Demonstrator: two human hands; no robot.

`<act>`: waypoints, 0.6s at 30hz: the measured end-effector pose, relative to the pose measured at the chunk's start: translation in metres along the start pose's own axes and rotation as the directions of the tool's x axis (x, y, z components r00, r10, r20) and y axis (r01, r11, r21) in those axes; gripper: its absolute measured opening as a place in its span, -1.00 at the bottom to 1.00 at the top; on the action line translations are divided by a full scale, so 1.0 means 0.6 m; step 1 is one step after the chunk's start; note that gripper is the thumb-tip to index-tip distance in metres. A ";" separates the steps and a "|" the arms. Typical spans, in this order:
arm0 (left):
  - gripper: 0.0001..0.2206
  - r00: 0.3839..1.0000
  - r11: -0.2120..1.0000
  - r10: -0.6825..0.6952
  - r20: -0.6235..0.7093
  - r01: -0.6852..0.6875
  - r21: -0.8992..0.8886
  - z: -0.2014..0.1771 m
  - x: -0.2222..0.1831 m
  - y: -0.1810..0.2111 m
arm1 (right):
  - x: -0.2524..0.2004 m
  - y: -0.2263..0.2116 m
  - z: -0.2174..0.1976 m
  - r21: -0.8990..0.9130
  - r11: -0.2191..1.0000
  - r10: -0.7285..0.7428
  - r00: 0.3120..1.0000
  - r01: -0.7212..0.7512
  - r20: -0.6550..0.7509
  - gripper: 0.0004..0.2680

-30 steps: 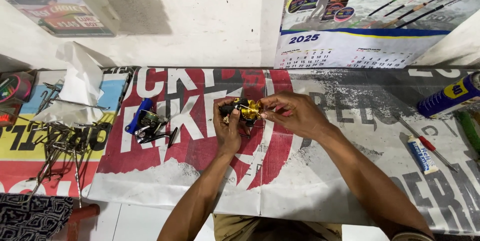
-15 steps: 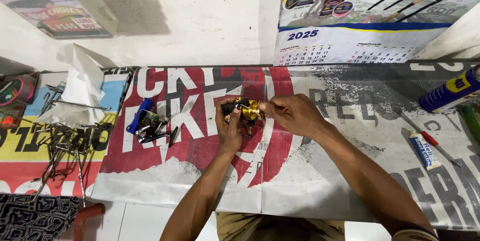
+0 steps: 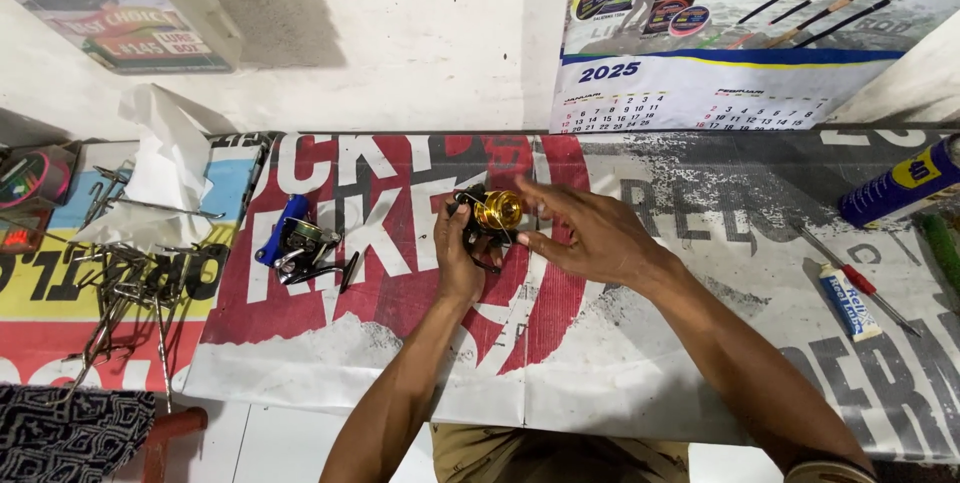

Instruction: Reassembling the spool and main body of a spinning fishing reel on a workbench.

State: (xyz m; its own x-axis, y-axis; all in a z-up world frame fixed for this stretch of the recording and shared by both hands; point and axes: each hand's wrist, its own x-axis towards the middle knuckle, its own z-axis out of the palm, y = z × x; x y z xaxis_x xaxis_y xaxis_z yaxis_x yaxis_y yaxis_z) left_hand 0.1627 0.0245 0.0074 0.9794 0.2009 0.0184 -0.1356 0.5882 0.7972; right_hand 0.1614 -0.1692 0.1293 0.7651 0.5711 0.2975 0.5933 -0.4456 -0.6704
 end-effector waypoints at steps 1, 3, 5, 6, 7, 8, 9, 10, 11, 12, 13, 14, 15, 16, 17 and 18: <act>-0.84 1.000 1.000 0.000 0.003 0.000 0.000 0.004 0.000 0.003 | 0.003 -0.009 -0.006 -0.001 1.000 0.000 1.000 0.000 -0.003 -0.54; -0.84 0.999 0.999 -0.034 -0.004 0.034 -0.029 0.010 -0.005 0.008 | 0.006 -0.027 -0.017 -0.030 0.998 -0.050 0.998 0.051 0.036 -0.56; -0.78 0.998 0.998 -0.061 -0.023 0.060 -0.037 0.003 -0.001 -0.001 | 0.002 0.009 0.006 -0.042 0.997 -0.066 0.998 0.066 0.005 -0.57; -0.71 0.995 0.995 -0.088 -0.042 0.086 -0.048 0.001 0.001 -0.005 | 0.000 0.027 0.017 -0.057 0.995 -0.081 0.996 0.080 -0.023 -0.59; -0.71 0.995 0.995 -0.088 -0.040 0.086 -0.046 -0.006 0.005 -0.012 | 0.000 0.025 0.012 -0.056 0.995 -0.081 0.996 0.079 -0.026 -0.59; -0.67 0.994 0.994 -0.105 -0.037 0.103 -0.045 -0.013 0.007 -0.019 | -0.002 0.023 0.008 -0.084 0.994 -0.067 0.998 0.065 -0.022 -0.61; -0.63 0.992 0.992 -0.122 -0.033 0.120 -0.044 -0.020 0.009 -0.027 | -0.004 0.021 0.003 -0.112 0.992 -0.053 0.998 0.050 -0.018 -0.63; -0.63 0.992 0.992 -0.120 -0.030 0.119 -0.044 -0.018 0.009 -0.026 | -0.002 0.009 -0.001 -0.114 0.992 -0.054 0.998 0.051 -0.021 -0.63; -0.62 0.993 0.992 -0.118 -0.022 0.117 -0.042 -0.016 0.009 -0.025 | -0.001 -0.002 -0.006 -0.113 0.990 -0.093 0.994 0.087 -0.050 -0.62; -0.61 0.992 0.992 -0.122 -0.017 0.122 -0.039 -0.014 0.004 -0.026 | -0.003 -0.015 -0.009 -0.110 0.987 -0.127 0.989 0.118 -0.077 -0.61; -0.61 0.992 0.991 -0.127 -0.017 0.126 -0.038 -0.014 0.002 -0.029 | -0.004 -0.012 -0.006 -0.109 0.988 -0.122 0.989 0.114 -0.078 -0.61; -0.60 0.991 0.990 -0.137 -0.011 0.136 -0.035 -0.013 0.004 -0.029 | -0.001 -0.010 -0.002 -0.095 0.988 -0.126 0.989 0.119 -0.074 -0.64; -0.59 0.989 0.989 -0.147 -0.005 0.146 -0.031 -0.012 0.005 -0.029 | 0.001 -0.009 0.001 -0.082 0.989 -0.130 0.989 0.124 -0.071 -0.68; -0.59 0.989 0.989 -0.146 -0.002 0.146 -0.029 -0.009 0.003 -0.025 | -0.002 0.001 0.006 -0.082 0.989 -0.130 0.989 0.124 -0.074 -0.68; -0.60 0.986 0.986 -0.167 -0.017 0.166 -0.027 -0.007 0.002 -0.021 | -0.004 0.011 0.011 -0.086 0.988 -0.135 0.986 0.127 -0.095 -0.66; -0.60 0.981 0.982 -0.189 -0.033 0.188 -0.028 -0.004 -0.001 -0.019 | -0.007 0.021 0.016 -0.089 0.988 -0.139 0.984 0.129 -0.112 -0.64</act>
State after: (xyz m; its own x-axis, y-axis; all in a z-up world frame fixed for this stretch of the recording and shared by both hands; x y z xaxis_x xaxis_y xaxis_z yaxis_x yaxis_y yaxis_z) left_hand 0.1630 0.0198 -0.0030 0.9819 0.1123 -0.1526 0.0467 0.6370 0.7695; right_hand 0.1632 -0.1708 0.1128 0.6985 0.5463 0.4623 0.7072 -0.4279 -0.5628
